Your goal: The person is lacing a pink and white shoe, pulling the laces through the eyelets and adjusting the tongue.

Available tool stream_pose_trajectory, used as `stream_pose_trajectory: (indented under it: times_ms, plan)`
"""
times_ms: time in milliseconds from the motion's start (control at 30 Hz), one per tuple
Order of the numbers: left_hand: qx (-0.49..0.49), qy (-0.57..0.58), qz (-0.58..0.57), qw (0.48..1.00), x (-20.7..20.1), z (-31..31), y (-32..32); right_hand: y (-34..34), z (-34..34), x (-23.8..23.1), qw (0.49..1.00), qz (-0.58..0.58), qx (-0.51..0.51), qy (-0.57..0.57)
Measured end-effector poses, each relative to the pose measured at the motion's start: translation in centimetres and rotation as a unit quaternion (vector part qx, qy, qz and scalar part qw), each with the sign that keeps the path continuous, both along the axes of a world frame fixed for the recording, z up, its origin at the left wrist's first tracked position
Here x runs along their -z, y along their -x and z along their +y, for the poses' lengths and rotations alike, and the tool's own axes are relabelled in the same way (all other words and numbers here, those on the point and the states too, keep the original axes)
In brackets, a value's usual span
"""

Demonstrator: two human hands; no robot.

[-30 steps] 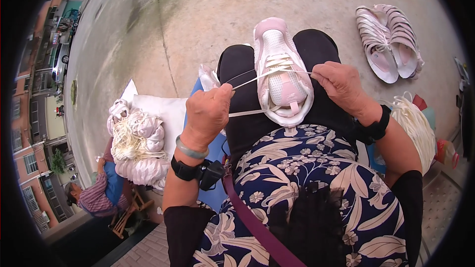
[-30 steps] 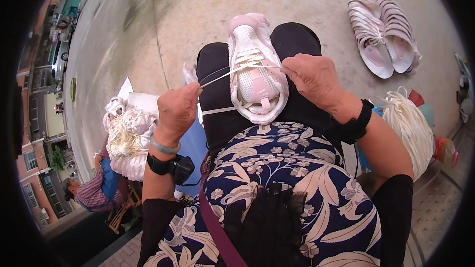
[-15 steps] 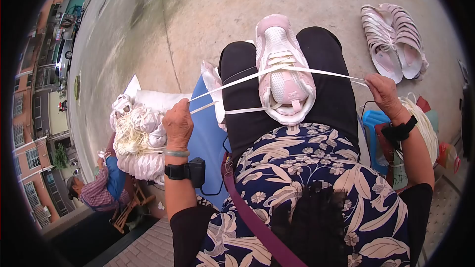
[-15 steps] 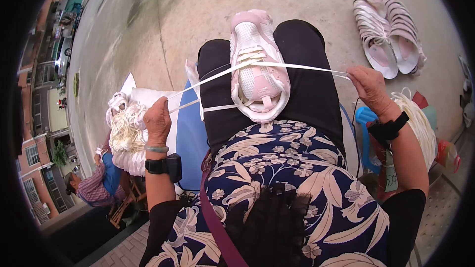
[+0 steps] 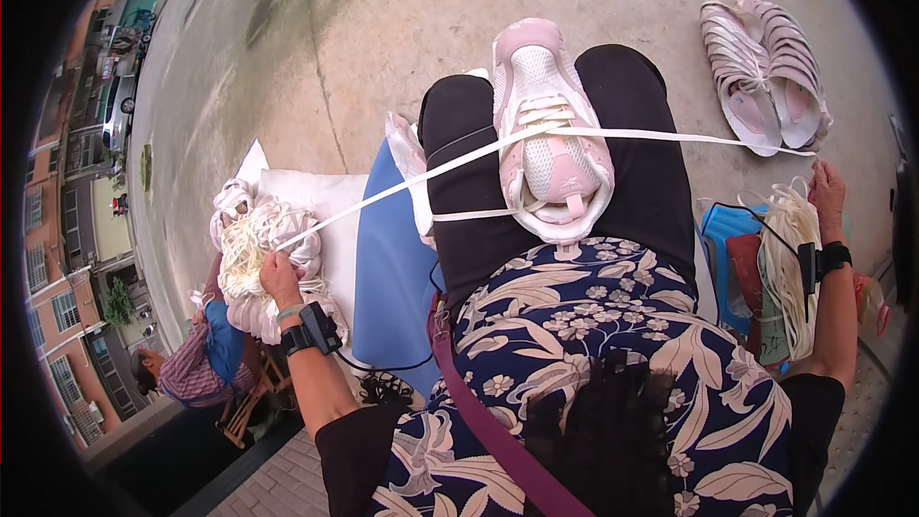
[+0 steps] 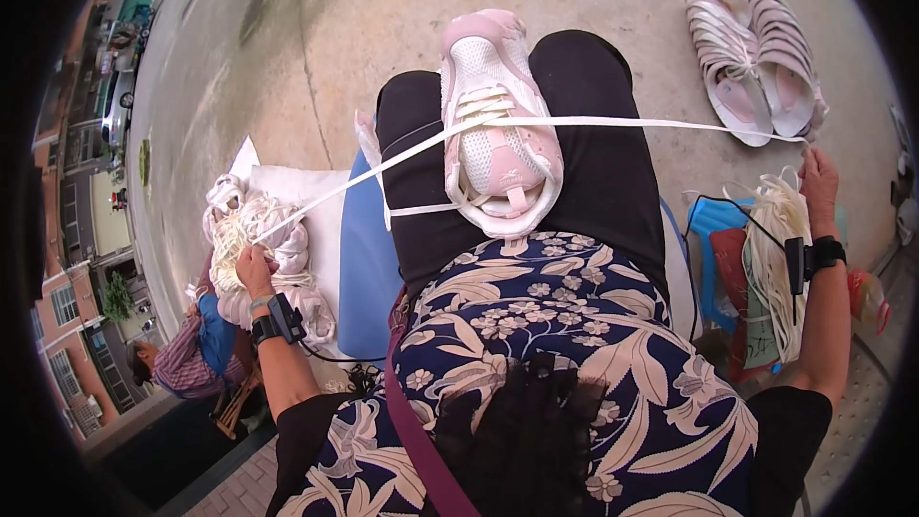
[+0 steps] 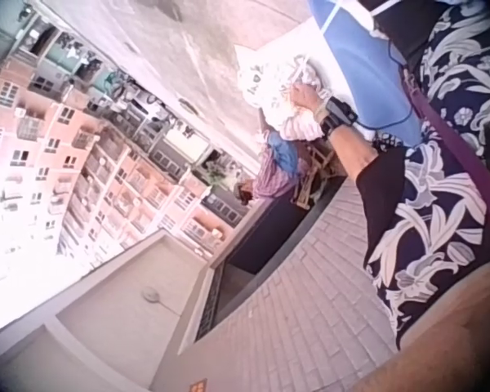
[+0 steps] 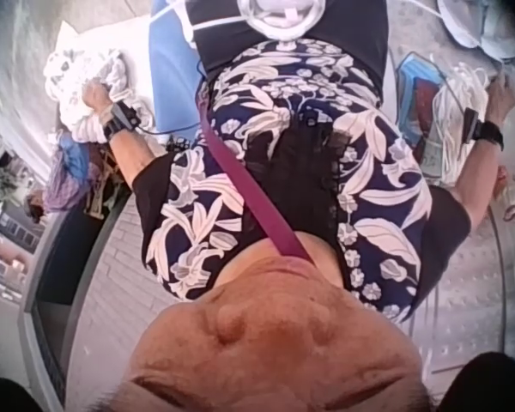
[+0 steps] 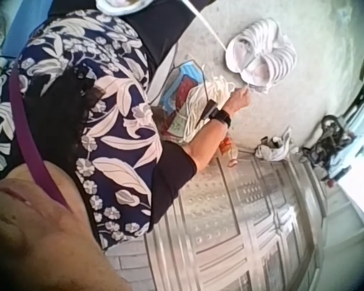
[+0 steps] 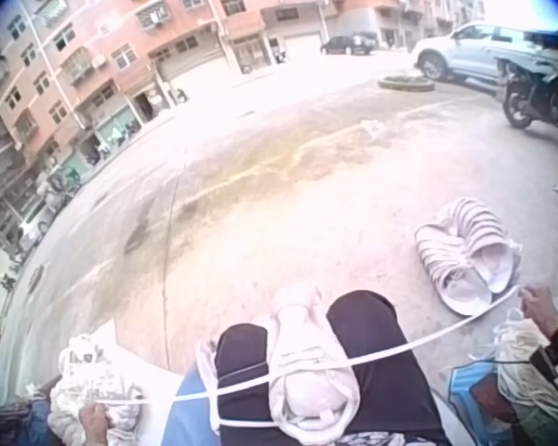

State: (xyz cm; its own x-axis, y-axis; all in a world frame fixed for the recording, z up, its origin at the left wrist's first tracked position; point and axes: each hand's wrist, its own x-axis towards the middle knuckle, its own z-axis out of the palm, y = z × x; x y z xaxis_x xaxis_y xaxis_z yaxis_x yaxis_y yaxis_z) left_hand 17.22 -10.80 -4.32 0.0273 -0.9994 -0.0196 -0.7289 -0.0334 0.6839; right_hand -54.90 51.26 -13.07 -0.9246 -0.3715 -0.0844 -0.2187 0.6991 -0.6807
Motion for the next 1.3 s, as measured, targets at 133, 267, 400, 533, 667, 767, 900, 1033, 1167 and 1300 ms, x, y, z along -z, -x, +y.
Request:
stream_pose_trajectory:
  times_ms: [133,267,400,533,667,767,900,1033,1167,1300]
  plan:
    - [0.136,-0.348,0.086,0.923,-1.1,5.8,10.7,-12.3,-15.0,-4.7,0.934,-0.340,-0.037,0.104]
    - [0.311,-0.499,0.202,0.783,-2.7,11.0,21.1,-20.2,-23.0,-9.1,0.807,-0.539,-0.166,0.173]
    - [0.351,-0.521,0.276,0.727,-1.8,12.6,26.3,-22.9,-27.7,-9.9,0.798,-0.503,-0.261,0.206]
    - [0.302,-0.487,0.310,0.758,-1.8,13.1,30.1,-23.4,-31.1,-8.7,0.846,-0.327,-0.306,0.290]
    - [0.294,-0.362,0.351,0.812,-1.6,13.1,32.3,-22.7,-32.7,-8.2,0.855,-0.353,-0.228,0.305]
    - [0.295,-0.362,0.333,0.819,-1.6,13.2,32.0,-22.9,-32.7,-8.1,0.851,-0.371,-0.204,0.312]
    - [0.275,-0.318,0.381,0.823,-1.6,14.2,31.3,-23.6,-32.0,-7.2,0.840,-0.350,-0.210,0.356]
    - [0.265,-0.295,0.411,0.821,-1.3,14.7,31.0,-23.8,-32.3,-7.2,0.844,-0.316,-0.213,0.378]
    - [0.269,-0.284,0.425,0.817,-0.9,14.8,30.9,-24.4,-32.6,-7.6,0.862,-0.265,-0.199,0.383]
    - [0.272,-0.261,0.431,0.820,-0.6,15.1,30.8,-24.6,-32.6,-7.3,0.873,-0.217,-0.209,0.384]
